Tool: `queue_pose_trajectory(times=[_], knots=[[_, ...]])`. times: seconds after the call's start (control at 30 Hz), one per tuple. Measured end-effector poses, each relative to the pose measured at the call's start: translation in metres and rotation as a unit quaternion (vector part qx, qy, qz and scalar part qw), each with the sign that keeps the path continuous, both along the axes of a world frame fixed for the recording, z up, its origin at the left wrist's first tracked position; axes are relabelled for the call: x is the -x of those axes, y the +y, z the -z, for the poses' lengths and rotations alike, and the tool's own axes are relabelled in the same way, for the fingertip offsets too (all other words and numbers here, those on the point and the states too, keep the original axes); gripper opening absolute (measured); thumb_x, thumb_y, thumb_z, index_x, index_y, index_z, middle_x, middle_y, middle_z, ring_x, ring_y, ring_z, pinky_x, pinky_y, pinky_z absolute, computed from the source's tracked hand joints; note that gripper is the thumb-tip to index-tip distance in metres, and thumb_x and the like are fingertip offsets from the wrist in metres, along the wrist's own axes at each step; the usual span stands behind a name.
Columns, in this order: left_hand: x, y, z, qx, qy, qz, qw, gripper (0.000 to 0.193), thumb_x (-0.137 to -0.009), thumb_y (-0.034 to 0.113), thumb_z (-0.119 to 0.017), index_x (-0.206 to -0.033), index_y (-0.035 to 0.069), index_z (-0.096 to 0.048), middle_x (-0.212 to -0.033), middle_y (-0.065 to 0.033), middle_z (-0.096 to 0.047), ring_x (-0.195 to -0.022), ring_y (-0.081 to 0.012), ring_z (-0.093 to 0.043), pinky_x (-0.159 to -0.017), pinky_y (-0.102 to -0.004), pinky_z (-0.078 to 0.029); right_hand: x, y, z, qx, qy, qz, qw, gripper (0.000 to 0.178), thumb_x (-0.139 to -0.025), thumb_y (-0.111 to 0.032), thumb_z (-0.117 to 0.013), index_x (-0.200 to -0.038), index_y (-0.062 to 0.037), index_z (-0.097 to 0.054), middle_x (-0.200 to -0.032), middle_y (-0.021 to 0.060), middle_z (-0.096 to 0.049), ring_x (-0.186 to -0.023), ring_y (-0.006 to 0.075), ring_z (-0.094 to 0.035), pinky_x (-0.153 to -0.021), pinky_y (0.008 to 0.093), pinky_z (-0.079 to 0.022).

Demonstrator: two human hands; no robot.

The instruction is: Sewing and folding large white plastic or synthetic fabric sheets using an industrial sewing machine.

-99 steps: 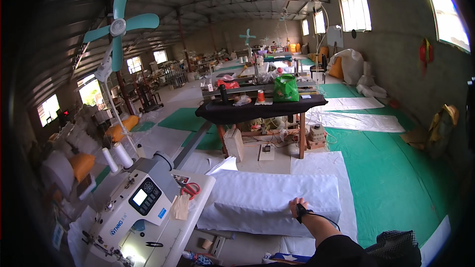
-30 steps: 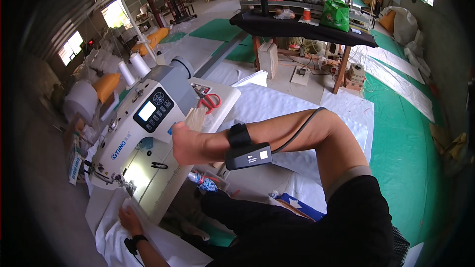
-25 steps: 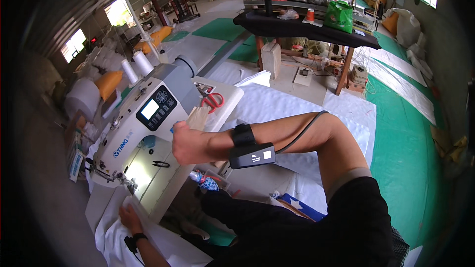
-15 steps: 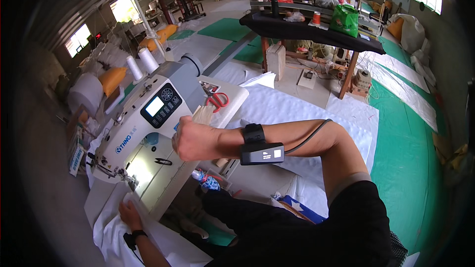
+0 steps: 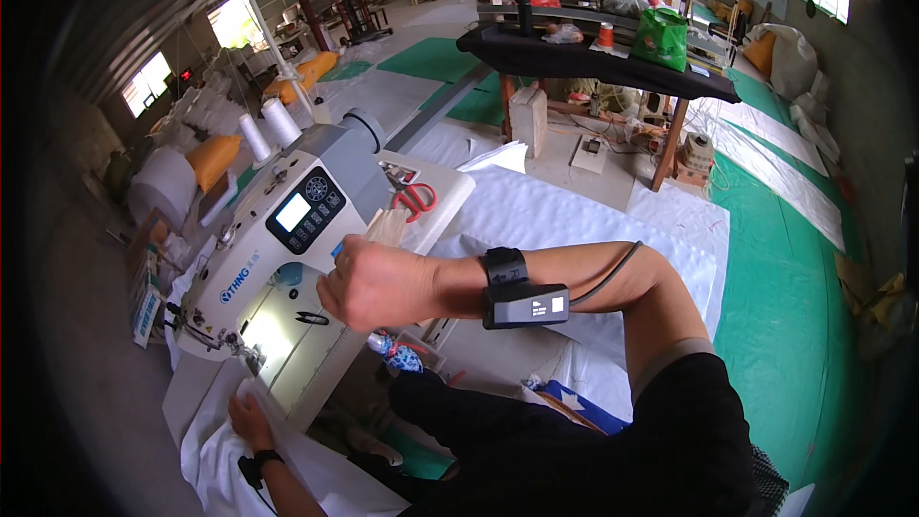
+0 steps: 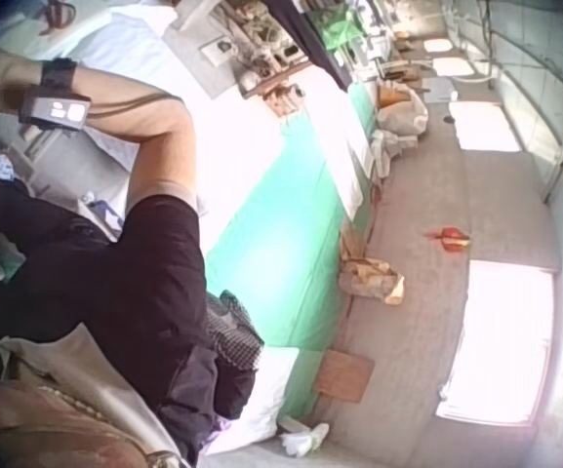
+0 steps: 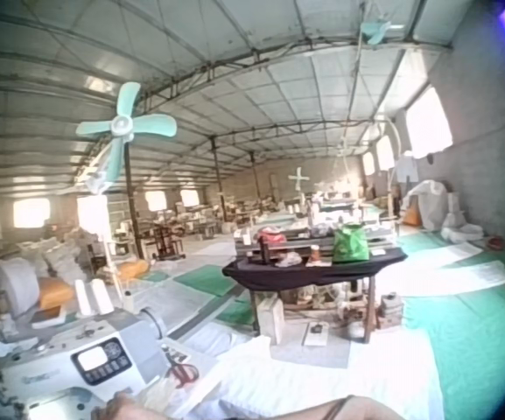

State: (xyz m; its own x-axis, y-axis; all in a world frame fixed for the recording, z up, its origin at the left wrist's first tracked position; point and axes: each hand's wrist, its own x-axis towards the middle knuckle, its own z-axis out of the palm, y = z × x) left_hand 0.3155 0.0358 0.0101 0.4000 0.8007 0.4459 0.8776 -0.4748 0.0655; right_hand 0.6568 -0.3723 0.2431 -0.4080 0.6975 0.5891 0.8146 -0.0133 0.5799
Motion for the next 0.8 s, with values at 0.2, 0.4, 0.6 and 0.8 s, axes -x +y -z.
queue_pose_trajectory(times=[0.2, 0.4, 0.6, 0.8], knots=[[-0.001, -0.004, -0.003, 0.004, 0.000, 0.003, 1.000, 0.052, -0.094, 0.038, -0.049, -0.125, -0.003, -0.051, -0.124, -0.0229, -0.055, -0.114, -0.0378, -0.052, -0.096, -0.0440, -0.041, -0.008, -0.001, 0.005, 0.009, 0.034, 0.006, 0.999, 0.019, -0.066, -0.019, -0.061, -0.076, -0.0035, -0.057, -0.056, -0.0016, -0.048, -0.055, 0.0147, -0.056, -0.055, 0.0295, -0.041], [-0.002, -0.006, -0.006, 0.036, -0.002, -0.006, 0.999, 0.054, -0.094, 0.039, -0.047, -0.127, -0.004, -0.048, -0.127, -0.0228, -0.052, -0.117, -0.0389, -0.049, -0.097, -0.0471, -0.039, -0.017, 0.003, 0.004, -0.028, 0.111, 0.007, 0.993, 0.019, -0.069, -0.016, -0.060, -0.082, -0.0030, -0.057, -0.057, 0.0004, -0.052, -0.055, 0.0180, -0.059, -0.048, 0.0325, -0.045], [-0.001, -0.005, -0.004, 0.043, 0.001, -0.009, 0.999, 0.054, -0.094, 0.040, -0.046, -0.127, -0.003, -0.048, -0.127, -0.0226, -0.052, -0.117, -0.0390, -0.049, -0.096, -0.0474, -0.040, -0.027, -0.005, -0.008, -0.031, 0.291, -0.041, 0.955, 0.018, -0.072, -0.009, -0.063, -0.088, -0.0046, -0.059, -0.060, 0.0066, -0.055, -0.055, 0.0266, -0.061, -0.049, 0.0369, -0.047], [0.000, 0.001, 0.000, 0.033, 0.003, -0.010, 0.999, 0.054, -0.095, 0.041, -0.046, -0.128, -0.002, -0.048, -0.128, -0.0226, -0.052, -0.118, -0.0389, -0.049, -0.098, -0.0472, -0.039, -0.027, -0.016, -0.022, -0.088, 0.450, -0.111, 0.882, 0.005, -0.081, -0.010, -0.060, -0.083, -0.0072, -0.063, -0.066, 0.0125, -0.062, -0.063, 0.0320, -0.062, -0.056, 0.0410, -0.049]])
